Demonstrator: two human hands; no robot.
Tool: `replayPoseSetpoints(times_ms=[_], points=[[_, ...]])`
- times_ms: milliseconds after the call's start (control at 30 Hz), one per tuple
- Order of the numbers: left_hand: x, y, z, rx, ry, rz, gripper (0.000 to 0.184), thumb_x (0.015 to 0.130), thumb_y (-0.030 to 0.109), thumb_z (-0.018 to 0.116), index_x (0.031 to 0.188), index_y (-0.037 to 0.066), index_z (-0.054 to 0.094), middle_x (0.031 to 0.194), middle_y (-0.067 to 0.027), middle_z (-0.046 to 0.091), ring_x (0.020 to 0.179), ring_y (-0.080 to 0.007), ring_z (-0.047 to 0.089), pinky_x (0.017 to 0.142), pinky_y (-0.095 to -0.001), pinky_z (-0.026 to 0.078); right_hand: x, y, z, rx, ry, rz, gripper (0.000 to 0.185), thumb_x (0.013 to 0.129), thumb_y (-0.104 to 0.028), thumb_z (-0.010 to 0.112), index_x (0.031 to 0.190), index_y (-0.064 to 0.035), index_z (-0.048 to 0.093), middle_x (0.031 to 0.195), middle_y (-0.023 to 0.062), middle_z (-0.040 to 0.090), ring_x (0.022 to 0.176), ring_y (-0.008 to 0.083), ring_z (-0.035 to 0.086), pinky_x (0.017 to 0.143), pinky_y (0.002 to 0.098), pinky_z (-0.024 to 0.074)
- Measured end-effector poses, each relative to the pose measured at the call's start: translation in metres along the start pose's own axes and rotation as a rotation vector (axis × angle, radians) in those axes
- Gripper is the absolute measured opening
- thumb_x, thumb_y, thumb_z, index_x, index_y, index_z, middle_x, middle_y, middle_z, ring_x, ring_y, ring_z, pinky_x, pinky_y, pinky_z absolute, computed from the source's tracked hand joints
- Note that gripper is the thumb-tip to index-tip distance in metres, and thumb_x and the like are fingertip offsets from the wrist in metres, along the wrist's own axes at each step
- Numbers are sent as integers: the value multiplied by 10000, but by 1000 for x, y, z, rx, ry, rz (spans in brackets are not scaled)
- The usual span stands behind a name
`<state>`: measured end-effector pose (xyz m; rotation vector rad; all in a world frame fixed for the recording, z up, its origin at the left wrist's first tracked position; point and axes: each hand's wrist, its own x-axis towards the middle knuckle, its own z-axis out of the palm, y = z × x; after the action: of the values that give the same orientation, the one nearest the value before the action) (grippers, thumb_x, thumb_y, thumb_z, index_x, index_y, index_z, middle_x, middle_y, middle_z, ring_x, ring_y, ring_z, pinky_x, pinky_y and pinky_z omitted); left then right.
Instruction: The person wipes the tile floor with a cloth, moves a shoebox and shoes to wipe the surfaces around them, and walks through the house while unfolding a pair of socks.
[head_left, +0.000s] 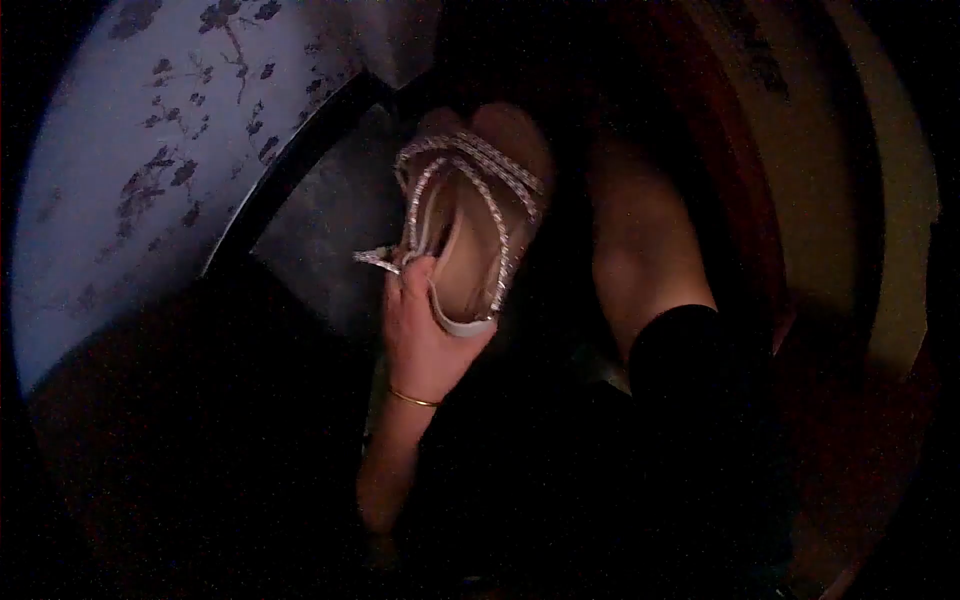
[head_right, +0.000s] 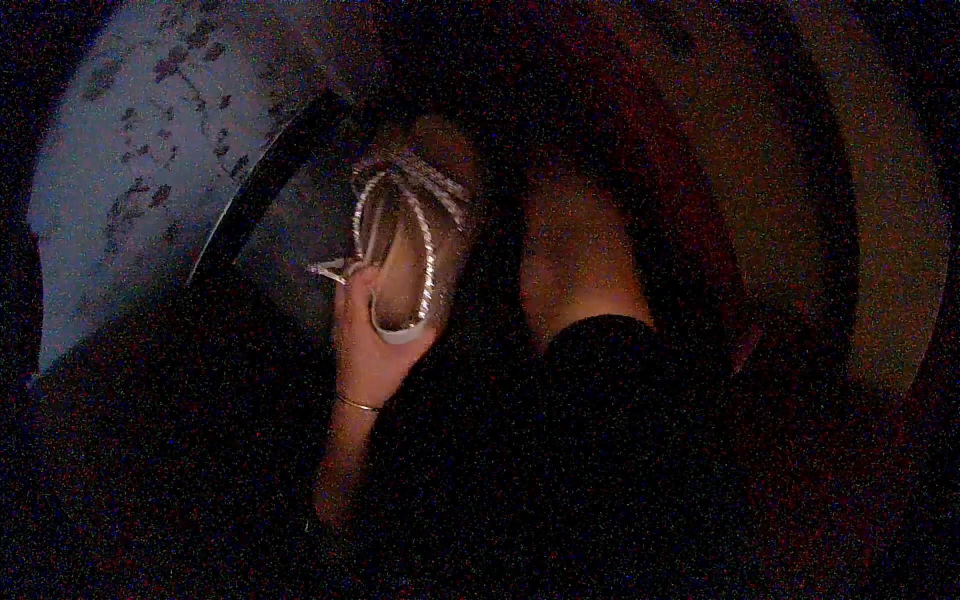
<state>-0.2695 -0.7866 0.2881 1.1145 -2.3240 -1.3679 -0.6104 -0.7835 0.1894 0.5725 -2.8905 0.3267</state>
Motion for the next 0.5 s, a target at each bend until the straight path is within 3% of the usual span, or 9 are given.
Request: replayPoseSetpoints(times_ms=[33,67,200,300,400,500], points=[[0,4,0,13,36,7,753,606,208,846,1216,50,435,1204,-226,495,1117,-419,491,937,-484,424,9,-5,-3,-1,-5,-22,653,861,-425,614,1411,-134,417,1460,257,325,1331,451,301,1083,582,249],[0,9,-2,54,85,19,752,590,177,849,1213,25,455,1188,-194,517,1120,-358,519,970,-439,428,16,-10,-8,2,-5,-41,653,860,-428,614,1410,-135,419,1460,257,325,1331,452,300,1082,584,248],[-2,19,-2,15,123,-80,731,609,152,821,1227,12,455,1197,-183,510,1128,-333,510,995,-411,404,16,-29,-19,30,18,-145,655,856,-441,613,1406,-140,426,1462,253,324,1331,454,297,1079,593,244],[-1,32,9,-20,189,-33,729,610,161,825,1228,28,461,1173,-198,508,1102,-375,509,939,-449,426,-28,-48,-27,59,69,-312,655,852,-450,612,1403,-144,431,1463,251,324,1331,457,294,1077,600,241],[-6,42,8,-180,227,-44,698,624,139,800,1231,32,472,1169,-170,511,1109,-336,512,959,-421,418,-69,-59,-37,69,45,-459,657,849,-460,611,1400,-148,436,1464,248,323,1332,459,292,1075,607,238],[-16,80,-1,-295,240,-51,676,631,137,795,1223,46,482,1168,-152,513,1106,-312,512,963,-412,413,-37,-30,-68,56,10,-452,658,846,-470,610,1396,-152,441,1466,246,323,1332,461,289,1073,614,235]])
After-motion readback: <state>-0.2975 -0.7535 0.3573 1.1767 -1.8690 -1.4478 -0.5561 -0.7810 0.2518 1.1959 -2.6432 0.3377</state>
